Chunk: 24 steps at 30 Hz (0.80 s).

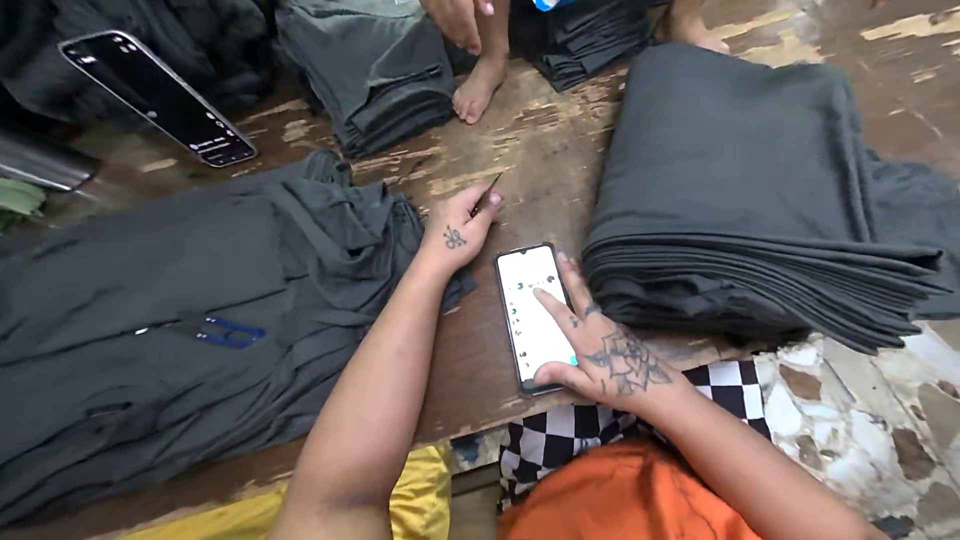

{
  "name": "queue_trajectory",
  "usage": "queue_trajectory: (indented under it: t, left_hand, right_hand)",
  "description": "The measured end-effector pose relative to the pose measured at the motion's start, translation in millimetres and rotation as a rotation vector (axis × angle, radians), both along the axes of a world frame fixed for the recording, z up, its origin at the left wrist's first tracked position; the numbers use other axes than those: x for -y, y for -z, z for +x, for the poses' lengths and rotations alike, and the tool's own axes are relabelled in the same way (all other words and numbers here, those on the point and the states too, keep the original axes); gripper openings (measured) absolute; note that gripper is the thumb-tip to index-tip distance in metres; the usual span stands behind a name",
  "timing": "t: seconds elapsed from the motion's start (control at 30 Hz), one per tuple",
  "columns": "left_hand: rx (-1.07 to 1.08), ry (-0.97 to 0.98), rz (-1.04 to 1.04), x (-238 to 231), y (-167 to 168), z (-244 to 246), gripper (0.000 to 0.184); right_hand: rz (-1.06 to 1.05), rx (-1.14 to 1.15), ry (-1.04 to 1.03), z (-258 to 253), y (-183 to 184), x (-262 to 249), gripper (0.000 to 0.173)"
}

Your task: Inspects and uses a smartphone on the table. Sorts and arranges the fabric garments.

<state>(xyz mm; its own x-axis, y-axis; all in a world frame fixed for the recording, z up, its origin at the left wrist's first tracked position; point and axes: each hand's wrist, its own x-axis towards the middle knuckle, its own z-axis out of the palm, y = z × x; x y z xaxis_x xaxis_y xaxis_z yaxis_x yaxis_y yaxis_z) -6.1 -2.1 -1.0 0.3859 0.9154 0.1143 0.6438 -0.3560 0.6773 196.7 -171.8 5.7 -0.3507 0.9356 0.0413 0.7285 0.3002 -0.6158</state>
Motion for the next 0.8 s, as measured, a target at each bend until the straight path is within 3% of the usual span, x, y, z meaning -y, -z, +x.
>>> queue_trajectory:
  t: [0.23,0.6,0.8]
  left_hand:
    - [-0.011,0.012,0.023,-0.1,-0.5,0.6,0.036]
    - [-0.022,0.019,0.028,-1.0,1.8,-0.1,0.036]
    - [-0.034,0.023,0.049,-1.5,2.9,0.0,0.036]
  right_hand:
    - [0.057,-0.115,-0.044,11.6,-0.8,8.1,0.097]
    - [0.264,-0.092,-0.083,49.1,16.3,38.2,0.071]
    - [0.177,-0.057,-0.061,38.8,8.3,35.4,0.07]
